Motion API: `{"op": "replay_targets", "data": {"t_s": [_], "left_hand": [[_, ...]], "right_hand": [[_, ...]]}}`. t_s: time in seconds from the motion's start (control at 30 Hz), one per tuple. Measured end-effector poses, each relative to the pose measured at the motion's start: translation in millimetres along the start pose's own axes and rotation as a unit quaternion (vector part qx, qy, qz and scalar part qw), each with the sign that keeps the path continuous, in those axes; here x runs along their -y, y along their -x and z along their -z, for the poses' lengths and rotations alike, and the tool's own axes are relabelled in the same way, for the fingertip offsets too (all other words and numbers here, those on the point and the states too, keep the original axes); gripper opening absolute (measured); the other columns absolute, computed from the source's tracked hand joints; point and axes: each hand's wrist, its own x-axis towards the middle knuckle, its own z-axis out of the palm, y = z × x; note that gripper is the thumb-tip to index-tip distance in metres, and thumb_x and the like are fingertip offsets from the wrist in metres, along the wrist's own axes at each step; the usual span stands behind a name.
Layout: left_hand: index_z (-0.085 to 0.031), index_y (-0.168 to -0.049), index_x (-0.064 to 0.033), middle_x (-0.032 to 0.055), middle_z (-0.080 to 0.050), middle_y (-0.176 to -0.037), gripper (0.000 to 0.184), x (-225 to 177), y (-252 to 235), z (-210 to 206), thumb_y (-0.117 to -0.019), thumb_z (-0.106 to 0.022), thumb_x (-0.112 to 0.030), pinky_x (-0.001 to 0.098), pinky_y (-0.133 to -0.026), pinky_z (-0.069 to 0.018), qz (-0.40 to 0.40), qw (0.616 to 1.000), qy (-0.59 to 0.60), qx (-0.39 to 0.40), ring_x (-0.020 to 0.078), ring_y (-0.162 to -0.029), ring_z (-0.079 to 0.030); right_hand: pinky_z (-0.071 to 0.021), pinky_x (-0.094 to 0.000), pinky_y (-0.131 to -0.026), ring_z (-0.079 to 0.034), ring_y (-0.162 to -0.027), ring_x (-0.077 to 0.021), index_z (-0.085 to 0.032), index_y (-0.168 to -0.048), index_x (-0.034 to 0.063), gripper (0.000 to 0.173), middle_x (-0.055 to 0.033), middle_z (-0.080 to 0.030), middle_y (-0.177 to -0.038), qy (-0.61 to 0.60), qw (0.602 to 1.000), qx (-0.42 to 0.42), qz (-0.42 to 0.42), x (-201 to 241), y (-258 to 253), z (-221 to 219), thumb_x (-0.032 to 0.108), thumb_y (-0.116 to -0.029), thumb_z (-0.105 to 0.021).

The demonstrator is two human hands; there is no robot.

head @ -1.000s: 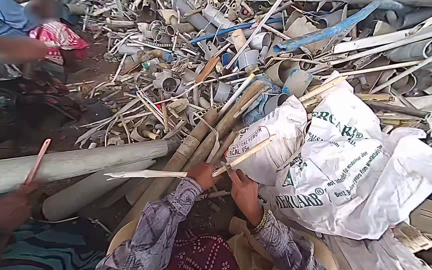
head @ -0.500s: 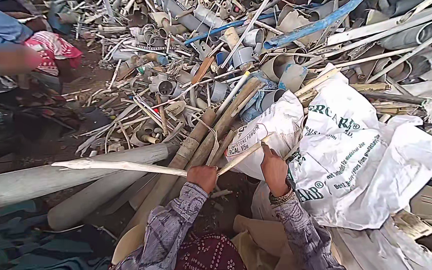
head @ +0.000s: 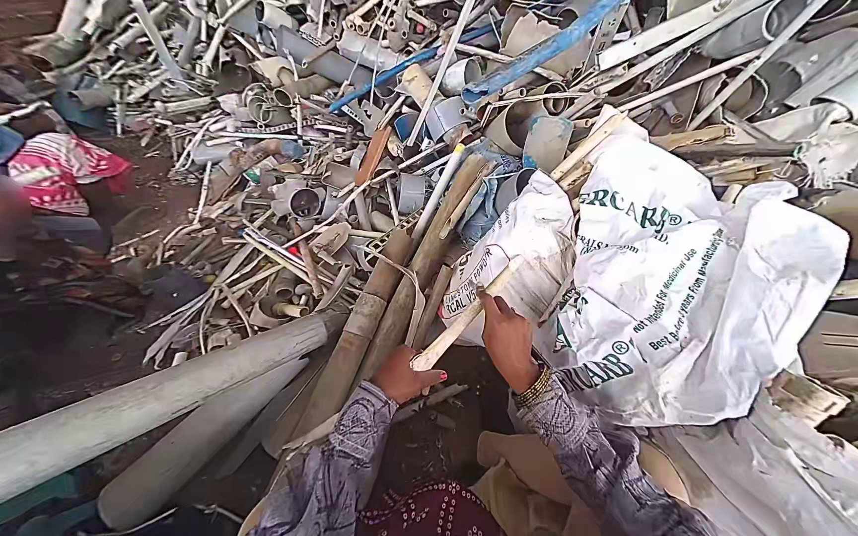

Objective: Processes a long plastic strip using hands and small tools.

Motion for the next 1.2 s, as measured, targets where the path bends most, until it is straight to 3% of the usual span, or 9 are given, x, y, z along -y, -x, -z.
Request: {"op": "replay_targets", "data": {"t_s": [0.13, 0.33, 0.43, 0.53, 0.73, 0.83, 0.9, 1.1, 1.2], "left_hand": [[-0.064, -0.102, 0.0104, 0.0074, -0.061, -0.078, 0.025, 4, -2, -2, -0.0957, -0.071, -0.013, 0.0269, -0.07, -0.0477, -0.029, 0.999, 0.021, -0.015, 0.0083, -0.064, -0.052], [-0.062, -0.109, 0.0123, 0.0145, -0.063, -0.087, 0.039, -1, 1, -5, -0.0978, -0.071, -0.024, 0.0335, -0.077, -0.0487, 0.019, 1.0, -0.013, -0.014, 0.0156, -0.071, -0.056], [-0.063, -0.105, 0.0103, 0.012, -0.062, -0.084, 0.035, 2, -4, -7, -0.0973, -0.071, -0.023, 0.0327, -0.075, -0.0485, 0.012, 0.999, -0.034, -0.026, 0.0147, -0.071, -0.056], [-0.065, -0.112, 0.0141, 0.0263, -0.068, -0.105, 0.033, 7, -8, -8, -0.0934, -0.072, -0.012, 0.0475, -0.095, -0.0502, 0.005, 0.998, -0.044, -0.052, 0.0323, -0.098, -0.067], [-0.066, -0.097, 0.0097, 0.0117, -0.064, -0.08, 0.037, 2, -7, -9, -0.0975, -0.071, -0.027, 0.0363, -0.075, -0.0482, 0.033, 0.997, -0.057, -0.04, 0.0164, -0.069, -0.056], [-0.066, -0.097, 0.0101, 0.014, -0.064, -0.083, 0.035, 3, -9, -11, -0.0966, -0.072, -0.025, 0.037, -0.077, -0.0483, 0.021, 0.996, -0.07, -0.053, 0.0186, -0.073, -0.058], [-0.066, -0.109, 0.0136, 0.0269, -0.069, -0.103, 0.035, 5, -11, -11, -0.0948, -0.073, -0.018, 0.0493, -0.094, -0.0497, 0.024, 0.995, -0.082, -0.059, 0.0347, -0.097, -0.067], [-0.065, -0.111, 0.0135, 0.0267, -0.067, -0.103, 0.045, -3, -6, -11, -0.0987, -0.069, -0.03, 0.049, -0.093, -0.0483, 0.06, 0.994, -0.081, -0.045, 0.0341, -0.095, -0.065], [-0.064, -0.113, 0.0132, 0.0286, -0.067, -0.108, 0.047, -4, -7, -9, -0.0985, -0.069, -0.031, 0.051, -0.097, -0.0466, 0.066, 0.991, -0.102, -0.049, 0.0377, -0.102, -0.064]], "right_hand": [[-0.0484, -0.0365, -0.041, -0.062, -0.047, -0.0272, -0.078, -0.111, 0.0031, 0.038, -0.0145, -0.068, -0.071, -0.076, 0.985, -0.018, 0.154, 34, 44, -2, -0.002, -0.0762, -0.065], [-0.0519, -0.0575, -0.058, -0.07, -0.07, -0.0479, -0.07, -0.129, 0.0016, 0.044, -0.028, -0.072, -0.092, -0.011, 0.995, 0.058, -0.075, -16, -11, 8, -0.011, -0.0914, -0.05], [-0.0496, -0.045, -0.043, -0.066, -0.052, -0.0361, -0.076, -0.115, 0.0005, 0.041, -0.0204, -0.069, -0.075, -0.051, 0.997, 0.003, 0.061, 17, 28, 5, -0.009, -0.0775, -0.062], [-0.0494, -0.0375, -0.041, -0.063, -0.049, -0.0277, -0.078, -0.11, 0.0051, 0.037, -0.0143, -0.067, -0.072, -0.111, 0.982, 0.014, 0.155, 40, 52, 1, -0.002, -0.0757, -0.066], [-0.0523, -0.0593, -0.069, -0.07, -0.084, -0.0489, -0.065, -0.139, 0.0079, 0.047, -0.028, -0.071, -0.102, 0.003, 0.98, 0.135, -0.143, -27, -30, 18, -0.005, -0.0975, -0.045], [-0.052, -0.0486, -0.048, -0.068, -0.058, -0.0396, -0.074, -0.121, 0.0024, 0.044, -0.0228, -0.07, -0.079, -0.034, 0.998, 0.045, 0.012, 8, 12, 9, -0.009, -0.0809, -0.062], [-0.0508, -0.0403, -0.042, -0.065, -0.051, -0.0307, -0.076, -0.116, 0.0036, 0.043, -0.0165, -0.068, -0.073, -0.082, 0.988, 0.034, 0.123, 33, 43, 3, -0.004, -0.0741, -0.07], [-0.0515, -0.0604, -0.074, -0.07, -0.091, -0.0492, -0.062, -0.142, 0.0093, 0.047, -0.0279, -0.071, -0.107, 0.004, 0.968, 0.182, -0.172, -30, -34, 24, -0.002, -0.1001, -0.044], [-0.0534, -0.0526, -0.056, -0.07, -0.068, -0.044, -0.072, -0.127, 0.0024, 0.044, -0.0259, -0.071, -0.089, -0.005, 0.996, 0.082, -0.044, -5, 0, 11, -0.009, -0.0869, -0.057]]}}
